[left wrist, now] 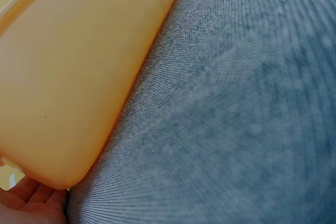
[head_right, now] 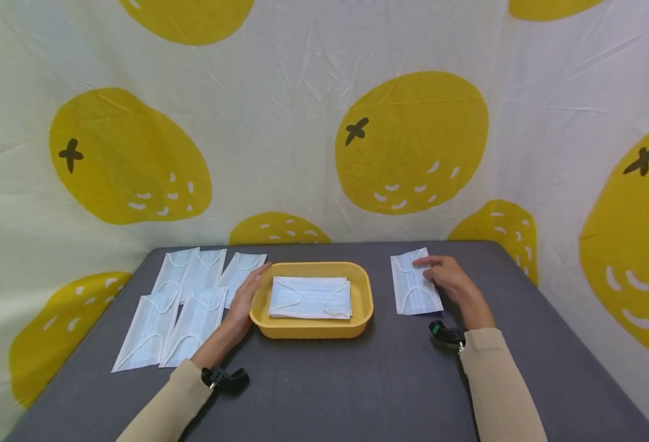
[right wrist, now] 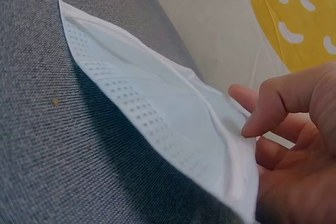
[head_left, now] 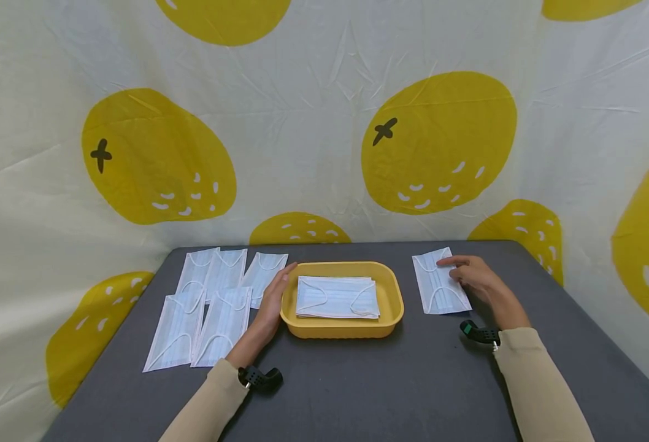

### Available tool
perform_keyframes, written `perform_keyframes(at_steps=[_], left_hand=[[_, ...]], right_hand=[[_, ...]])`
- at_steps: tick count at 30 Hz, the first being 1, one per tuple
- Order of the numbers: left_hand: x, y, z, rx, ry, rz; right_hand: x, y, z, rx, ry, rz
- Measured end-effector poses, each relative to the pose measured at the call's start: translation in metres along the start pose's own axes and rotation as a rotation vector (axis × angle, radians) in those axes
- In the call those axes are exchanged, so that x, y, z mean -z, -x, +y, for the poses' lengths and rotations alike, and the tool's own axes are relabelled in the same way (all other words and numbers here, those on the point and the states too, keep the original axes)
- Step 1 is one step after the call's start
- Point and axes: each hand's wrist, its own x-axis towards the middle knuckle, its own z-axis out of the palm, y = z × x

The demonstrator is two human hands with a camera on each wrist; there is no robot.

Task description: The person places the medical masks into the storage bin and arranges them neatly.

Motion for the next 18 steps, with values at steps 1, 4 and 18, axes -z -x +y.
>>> perform_keyframes(at_steps=[1,4,18], left_hand=[[0.0,0.0001,-0.0001,-0.001,0.001,0.0],[-0.0002,0.0,-0.0006,-0.011,0.008,0.0],[-0.0002,0.0005,-0.0021,-0.012,0.023,-0.006]], right_hand=[[-0.0002,-0.0001,0.0001,-0.001,-0.012,-0.007],[-0.0004,-0.0003,0.0007,-0.006,-0.038,-0.021],[-0.0039,0.0031,-0.0008,0.021,-0.084,-0.048]])
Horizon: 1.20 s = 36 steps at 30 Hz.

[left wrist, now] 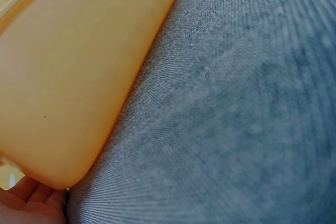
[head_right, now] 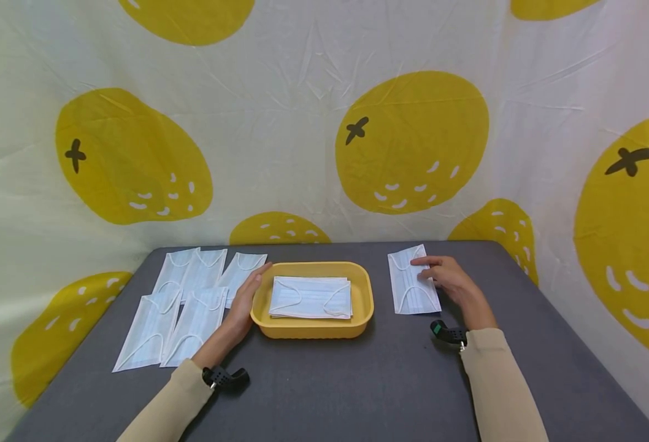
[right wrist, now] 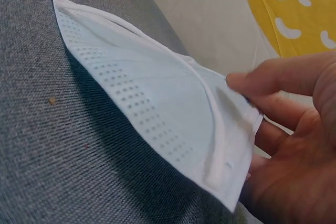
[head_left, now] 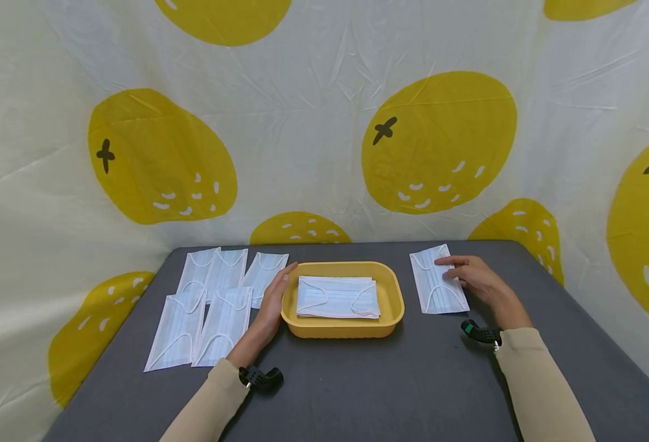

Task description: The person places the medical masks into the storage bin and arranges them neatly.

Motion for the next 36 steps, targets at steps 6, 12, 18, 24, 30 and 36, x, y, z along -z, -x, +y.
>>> perform_keyframes(at_steps=[6,12,18,24,30,36], left_hand=[[0.0,0.001,0.001,0.021,-0.013,0.011],[-0.001,0.001,0.0,0.034,-0.008,0.019],[-0.001,0.001,-0.002,0.021,-0.008,0.013],[0.001,0.0,-0.003,0.0,-0.002,0.0],[0.004,-0.009,-0.023,-0.013,-0.005,0.022],[0.004,-0.013,-0.032,-0.046,-0.02,0.051]], right_hand=[[0.0,-0.002,0.002,0.017,-0.044,-0.02],[0.001,0.001,0.002,0.014,-0.057,-0.038],[0.001,0.002,0.001,0.028,-0.061,-0.039],[0.002,0.001,0.001,0.045,-0.07,-0.03],[0.003,0.002,-0.001,0.068,-0.055,-0.007],[0.002,0.002,-0.003,0.078,-0.054,0.011]])
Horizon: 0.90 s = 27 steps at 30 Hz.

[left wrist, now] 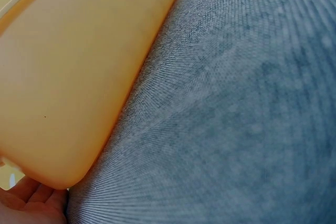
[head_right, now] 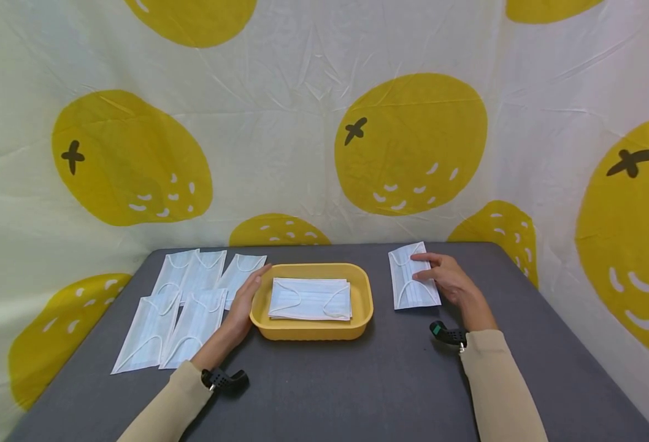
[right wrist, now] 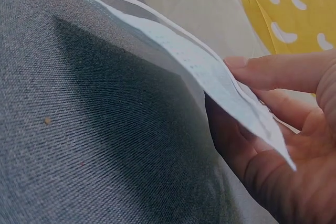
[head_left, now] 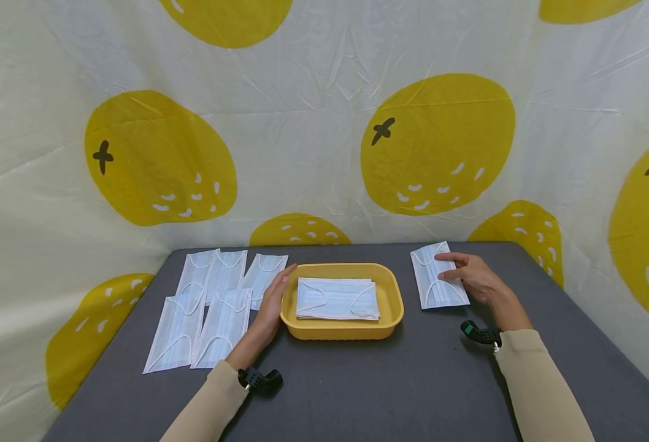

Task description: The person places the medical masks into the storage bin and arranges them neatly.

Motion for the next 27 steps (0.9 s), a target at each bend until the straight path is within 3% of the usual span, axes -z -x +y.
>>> perform_keyframes(at_steps=[15,27], left_hand=[[0.0,0.0,0.002,0.03,0.003,-0.013],[0.0,0.001,0.001,0.007,-0.019,0.009]], right_hand=[[0.0,0.0,-0.006,-0.014,-0.005,0.024],[0.001,0.002,-0.012,-0.002,-0.047,0.036]])
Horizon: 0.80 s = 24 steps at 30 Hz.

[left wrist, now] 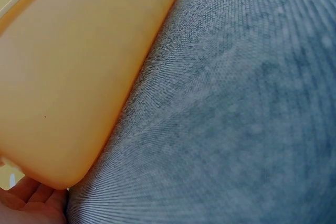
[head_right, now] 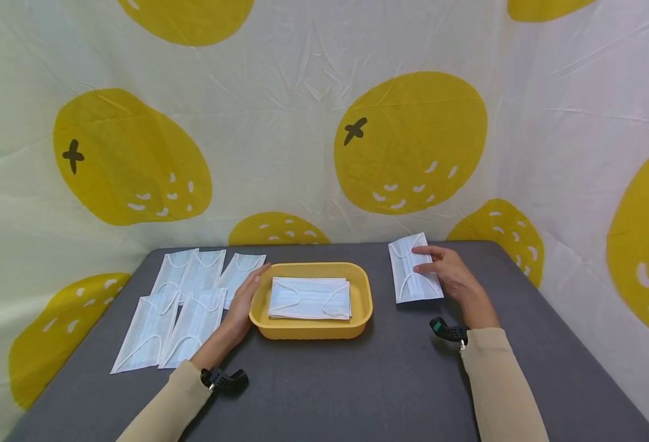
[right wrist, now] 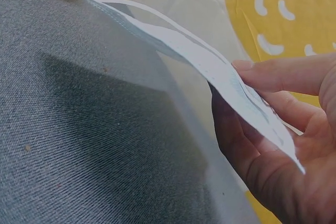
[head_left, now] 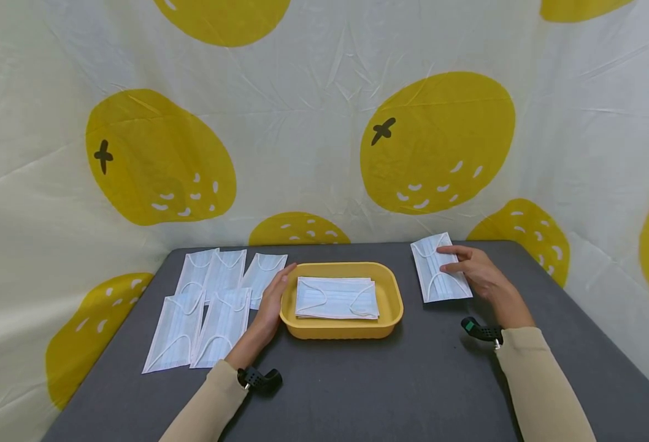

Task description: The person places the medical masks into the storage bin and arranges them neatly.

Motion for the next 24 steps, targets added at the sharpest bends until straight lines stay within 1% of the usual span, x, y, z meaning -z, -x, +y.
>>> perform_keyframes(at_steps=[4,8,10,13,17,21,24], left_hand=[[0.0,-0.001,0.001,0.002,-0.005,0.003],[0.0,0.0,0.004,0.017,0.001,-0.014],[0.001,0.002,0.009,0.03,0.013,-0.026],[0.001,0.006,0.019,0.038,0.032,-0.05],[-0.001,0.011,0.031,0.03,0.035,-0.069],[-0.001,0.012,0.032,0.029,0.03,-0.07],[-0.001,0.011,0.031,0.041,0.026,-0.07]], right_hand=[[0.0,0.002,-0.003,0.009,0.013,0.006],[0.0,0.003,-0.005,0.012,0.012,0.013],[0.0,0.003,-0.006,0.01,0.003,0.013],[0.0,0.003,-0.007,0.006,-0.004,0.011],[0.001,0.002,-0.008,0.014,0.004,0.01],[0.002,0.002,-0.01,0.027,0.01,0.014],[0.003,0.003,-0.012,0.035,0.012,0.017]])
